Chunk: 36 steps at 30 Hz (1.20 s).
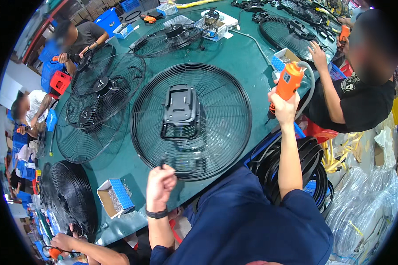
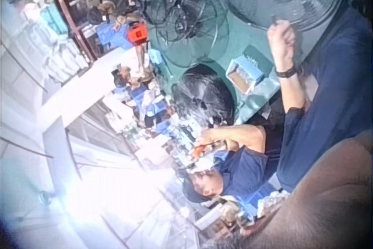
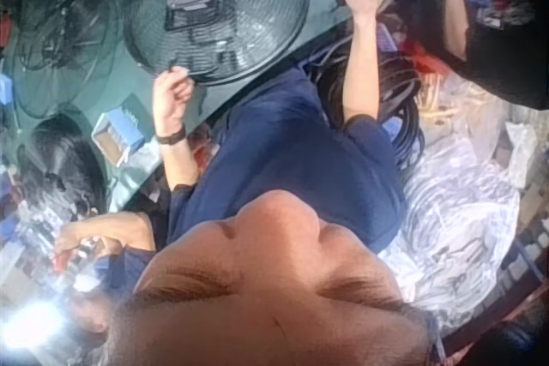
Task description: The person is assembling industrial or electric fan components, including the motor housing and grill.
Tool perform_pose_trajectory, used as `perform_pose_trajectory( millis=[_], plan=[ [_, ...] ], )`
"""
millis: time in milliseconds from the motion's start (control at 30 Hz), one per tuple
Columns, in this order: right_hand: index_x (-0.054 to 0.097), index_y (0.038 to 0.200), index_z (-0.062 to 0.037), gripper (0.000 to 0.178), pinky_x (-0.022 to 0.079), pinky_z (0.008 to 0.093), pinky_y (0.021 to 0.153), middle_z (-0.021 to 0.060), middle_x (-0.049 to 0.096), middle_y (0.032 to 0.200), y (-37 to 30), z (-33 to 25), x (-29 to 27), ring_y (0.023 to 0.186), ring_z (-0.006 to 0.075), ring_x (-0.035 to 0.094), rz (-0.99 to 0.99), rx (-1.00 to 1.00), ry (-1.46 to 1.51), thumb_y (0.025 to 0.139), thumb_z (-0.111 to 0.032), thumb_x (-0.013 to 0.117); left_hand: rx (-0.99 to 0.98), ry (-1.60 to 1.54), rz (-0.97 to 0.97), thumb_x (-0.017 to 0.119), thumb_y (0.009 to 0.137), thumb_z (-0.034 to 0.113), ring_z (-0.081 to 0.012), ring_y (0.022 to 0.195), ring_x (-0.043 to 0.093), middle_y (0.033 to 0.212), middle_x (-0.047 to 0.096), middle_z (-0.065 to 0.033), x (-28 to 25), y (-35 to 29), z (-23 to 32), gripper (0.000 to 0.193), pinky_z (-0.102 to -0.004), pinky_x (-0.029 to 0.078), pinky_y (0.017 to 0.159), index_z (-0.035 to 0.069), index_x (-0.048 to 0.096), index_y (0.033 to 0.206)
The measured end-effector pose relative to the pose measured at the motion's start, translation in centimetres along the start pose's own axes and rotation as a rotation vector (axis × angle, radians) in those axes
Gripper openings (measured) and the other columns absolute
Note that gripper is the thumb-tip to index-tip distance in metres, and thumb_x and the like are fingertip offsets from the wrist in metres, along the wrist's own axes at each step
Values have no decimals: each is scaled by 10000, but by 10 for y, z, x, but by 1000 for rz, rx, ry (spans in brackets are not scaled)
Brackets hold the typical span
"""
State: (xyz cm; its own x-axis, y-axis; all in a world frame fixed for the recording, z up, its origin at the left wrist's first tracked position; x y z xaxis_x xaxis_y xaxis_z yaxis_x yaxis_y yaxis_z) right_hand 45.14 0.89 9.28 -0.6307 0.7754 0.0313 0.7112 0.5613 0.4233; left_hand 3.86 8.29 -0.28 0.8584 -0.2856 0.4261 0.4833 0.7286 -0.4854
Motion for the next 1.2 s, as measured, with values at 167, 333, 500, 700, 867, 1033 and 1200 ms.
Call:
perform_pose_trajectory(
  millis=[167, 333, 500, 700, 867, 1033, 1200],
  plan=[
    [501, 1073, 43, 387, 462, 240, 631, 27, 548, 729, -4, -5, 15, 647, 102, 546, 18, 10, -42, 705, 58, 622, 296, 26, 366, 608, 868, 155, -17, 416, 281, 529, 330, 90, -63, -10, 49, 141, -184, 191, 372, 18, 596, 901],
    [532, 1037, -1, 389, 471, 262, 651, 32, 565, 734, -3, -16, 30, 664, 114, 556, -17, -108, -239, 676, -12, 678, 390, 363, 552, 663, 831, 97, -9, 452, 344, 600, 441, 63, -55, -18, 50, 396, -178, 239, 419, -13, 492, 1171],
    [602, 965, 8, 324, 489, 289, 724, 98, 647, 816, -5, -24, 44, 737, 172, 629, -115, -101, -410, 655, -57, 670, 393, 538, 598, 625, 772, 80, -57, 570, 447, 681, 492, 19, -61, -15, 54, 374, -206, 359, 516, -18, 497, 1108],
    [525, 1034, 48, 369, 444, 227, 596, 59, 582, 703, -4, -7, 10, 605, 117, 554, 20, 50, -18, 681, -3, 621, 316, 720, 577, 585, 717, 50, -83, 648, 470, 752, 504, -9, -84, -6, 55, 379, -229, 403, 590, -4, 489, 1080],
    [523, 1032, 58, 341, 455, 247, 591, 58, 580, 675, -5, -3, -15, 601, 126, 561, 139, 54, -41, 695, 8, 549, 323, 699, 338, 497, 716, -4, -31, 612, 376, 748, 446, 32, -74, 18, 76, 284, -178, 324, 548, 31, 506, 998],
    [541, 1015, 39, 351, 435, 226, 549, 16, 574, 659, -2, 1, -15, 558, 83, 535, 129, 25, 28, 679, -7, 629, 529, 597, 437, 453, 769, -16, -19, 462, 310, 584, 393, 66, -85, 59, 112, 188, -187, 229, 415, 21, 538, 933],
    [538, 1031, 52, 330, 463, 241, 608, 46, 585, 685, -6, -1, -6, 620, 119, 574, 82, 12, -43, 706, 10, 582, 580, 486, 499, 469, 790, 3, -9, 485, 298, 598, 388, 79, -89, 58, 112, 154, -185, 216, 441, 23, 549, 920]
  ],
)
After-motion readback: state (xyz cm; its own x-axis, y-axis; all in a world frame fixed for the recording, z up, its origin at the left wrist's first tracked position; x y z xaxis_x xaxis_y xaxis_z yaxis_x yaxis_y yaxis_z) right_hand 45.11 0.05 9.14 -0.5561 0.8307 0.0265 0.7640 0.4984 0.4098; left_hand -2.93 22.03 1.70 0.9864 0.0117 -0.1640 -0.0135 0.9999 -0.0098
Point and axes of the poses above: each hand's wrist, its own y-axis towards the middle knuckle, its own x-axis out of the palm, z = x × y, the point moved 10 cm from there along y, towards the middle knuckle
